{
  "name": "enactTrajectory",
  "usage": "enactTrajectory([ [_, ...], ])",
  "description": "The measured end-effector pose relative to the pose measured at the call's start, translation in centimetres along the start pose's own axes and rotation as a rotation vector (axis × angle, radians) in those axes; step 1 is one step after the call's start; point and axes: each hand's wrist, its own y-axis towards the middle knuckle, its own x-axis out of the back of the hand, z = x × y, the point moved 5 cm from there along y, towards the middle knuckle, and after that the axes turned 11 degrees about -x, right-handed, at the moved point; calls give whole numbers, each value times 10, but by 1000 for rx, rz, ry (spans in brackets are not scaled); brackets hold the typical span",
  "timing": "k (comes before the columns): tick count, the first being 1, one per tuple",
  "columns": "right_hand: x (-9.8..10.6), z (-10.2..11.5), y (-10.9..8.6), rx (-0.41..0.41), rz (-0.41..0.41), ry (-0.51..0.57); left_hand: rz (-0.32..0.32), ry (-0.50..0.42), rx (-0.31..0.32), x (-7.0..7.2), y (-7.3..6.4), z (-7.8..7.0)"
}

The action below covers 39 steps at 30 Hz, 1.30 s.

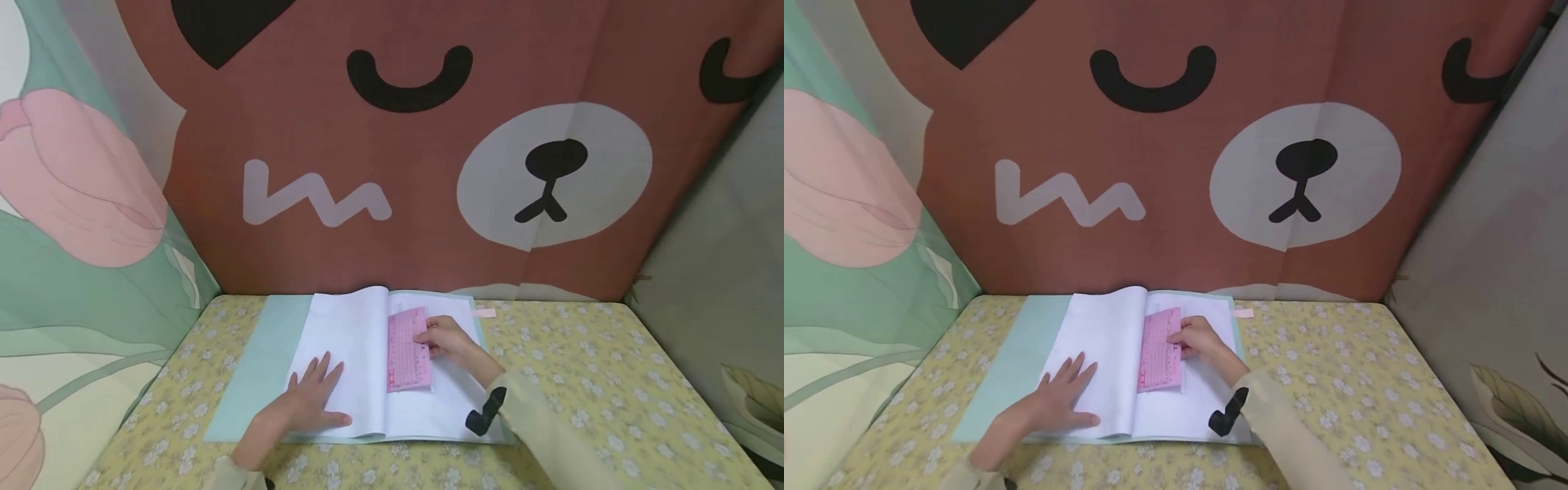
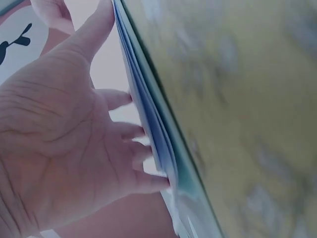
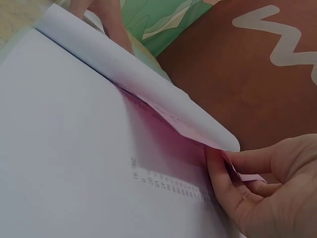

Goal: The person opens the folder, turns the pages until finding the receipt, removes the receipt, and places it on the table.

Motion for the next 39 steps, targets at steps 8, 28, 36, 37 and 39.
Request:
enactTrajectory([
  [8,20,-3,-5,7,7,1,-2,-7,-18,5,-8,12],
  [28,117,8,-43,125,-7,-30,20,-4,-1,8,-11,19],
  [36,154,-5,-49,125,-24,-21,21,-15,-45,7,-11,22],
  [37,158,-6,-49,122,-33,-30,19,-16,-52,7,-11,22],
  [39,166,-10,-49,111,-56,-41,14,-17,-58,8,-12,24],
])
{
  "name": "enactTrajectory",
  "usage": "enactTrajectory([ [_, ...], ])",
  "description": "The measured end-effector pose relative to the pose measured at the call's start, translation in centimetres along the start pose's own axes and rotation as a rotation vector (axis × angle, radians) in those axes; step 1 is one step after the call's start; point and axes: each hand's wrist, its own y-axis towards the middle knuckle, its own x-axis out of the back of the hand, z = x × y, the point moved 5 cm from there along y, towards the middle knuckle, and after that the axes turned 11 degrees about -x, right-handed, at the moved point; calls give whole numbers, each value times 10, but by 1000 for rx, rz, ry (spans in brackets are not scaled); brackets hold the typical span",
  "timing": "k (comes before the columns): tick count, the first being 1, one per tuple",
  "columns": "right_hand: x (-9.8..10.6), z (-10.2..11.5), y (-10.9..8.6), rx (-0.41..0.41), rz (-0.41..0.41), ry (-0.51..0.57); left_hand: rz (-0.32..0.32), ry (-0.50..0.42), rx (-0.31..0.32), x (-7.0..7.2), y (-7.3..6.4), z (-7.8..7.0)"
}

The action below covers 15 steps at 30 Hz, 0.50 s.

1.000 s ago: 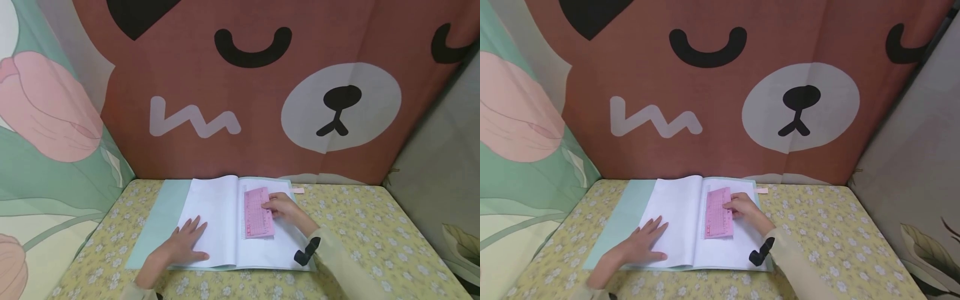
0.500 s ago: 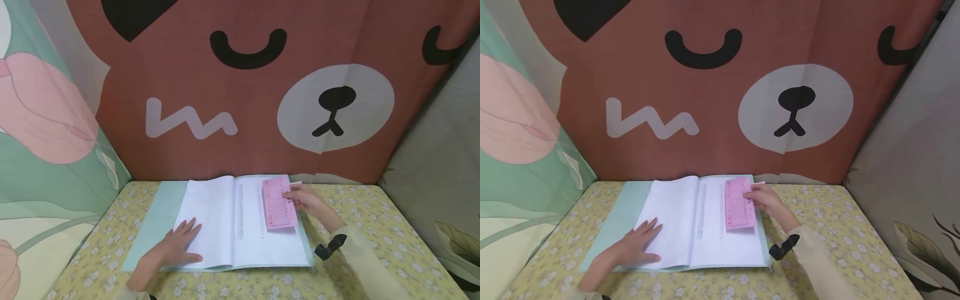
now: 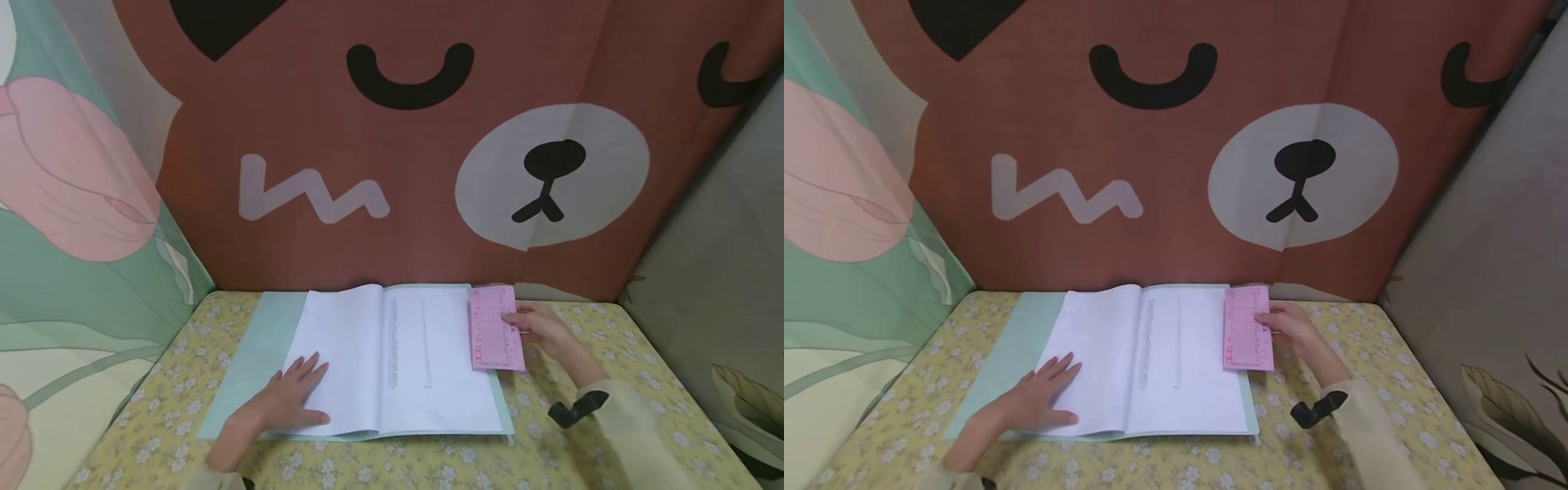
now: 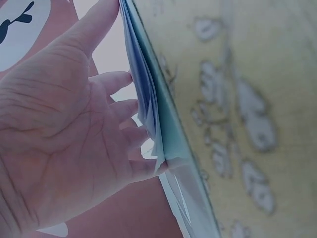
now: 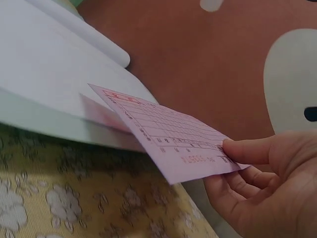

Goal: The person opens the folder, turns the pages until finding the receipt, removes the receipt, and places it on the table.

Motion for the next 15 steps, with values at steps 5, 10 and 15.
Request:
enactTrajectory([
  [5,17,-8,-4,-29,-53,1,-10,1,11,2,0,0],
  [10,31,-16,-7,-72,-99,31,-16,8,31,3,2,1],
  [15,40,-23,-8,-95,-102,54,-15,5,40,2,1,-1],
])
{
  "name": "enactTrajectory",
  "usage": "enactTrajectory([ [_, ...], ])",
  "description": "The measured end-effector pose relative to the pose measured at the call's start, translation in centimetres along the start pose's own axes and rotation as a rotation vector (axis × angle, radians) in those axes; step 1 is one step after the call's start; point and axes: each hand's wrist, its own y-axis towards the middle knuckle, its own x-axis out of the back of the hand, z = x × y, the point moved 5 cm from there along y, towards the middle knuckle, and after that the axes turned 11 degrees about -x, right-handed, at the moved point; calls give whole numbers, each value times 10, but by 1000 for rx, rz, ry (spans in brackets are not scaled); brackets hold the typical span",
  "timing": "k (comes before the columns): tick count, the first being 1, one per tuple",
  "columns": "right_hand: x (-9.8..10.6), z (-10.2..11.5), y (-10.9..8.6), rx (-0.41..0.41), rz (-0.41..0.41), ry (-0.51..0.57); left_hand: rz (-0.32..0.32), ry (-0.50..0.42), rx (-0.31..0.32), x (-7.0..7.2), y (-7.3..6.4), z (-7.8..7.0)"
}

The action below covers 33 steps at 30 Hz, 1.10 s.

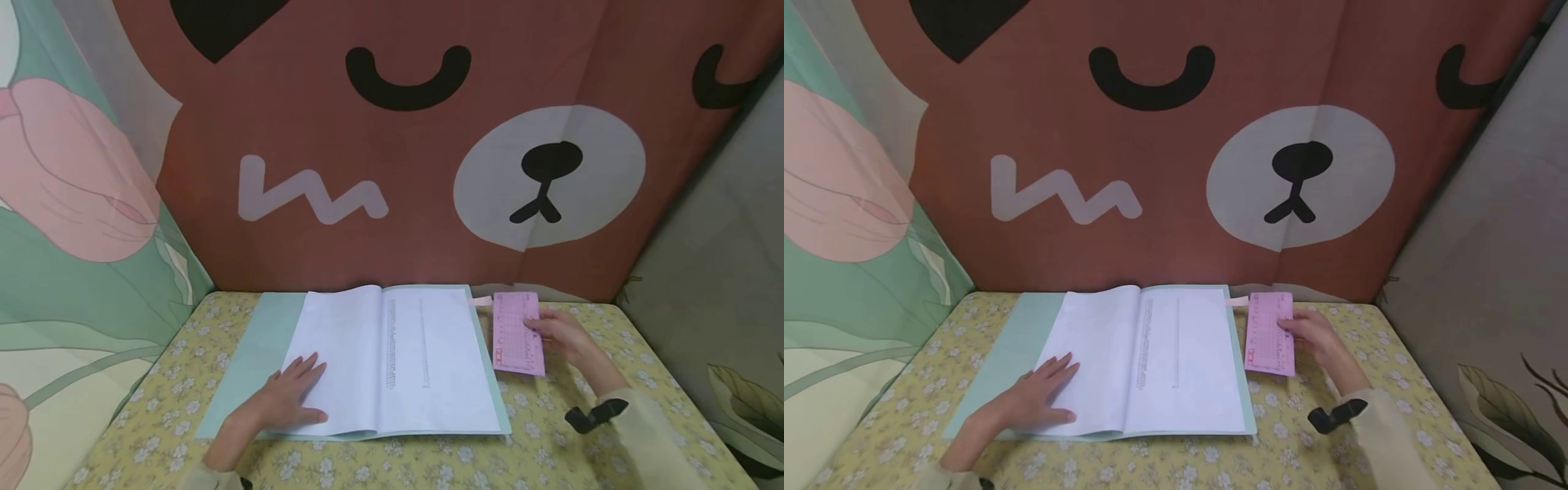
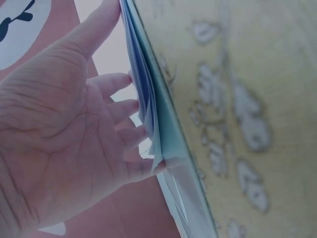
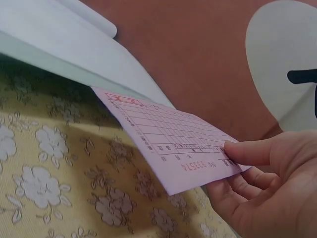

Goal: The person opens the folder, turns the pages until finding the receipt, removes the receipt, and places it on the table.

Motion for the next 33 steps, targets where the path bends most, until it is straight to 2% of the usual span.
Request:
enactTrajectory([
  [9,9,-11,4,0,8,-3,-8,1,1,-1,1,1],
  [15,14,-22,9,-4,-49,-77,-15,-4,-3,-1,0,3],
  [19,17,-28,13,9,-149,-193,-27,-5,6,0,-1,4],
  [27,14,-30,12,61,-406,-464,-58,-17,59,3,-3,5],
  [33,9,-28,5,79,-490,-611,-79,17,82,5,0,6],
])
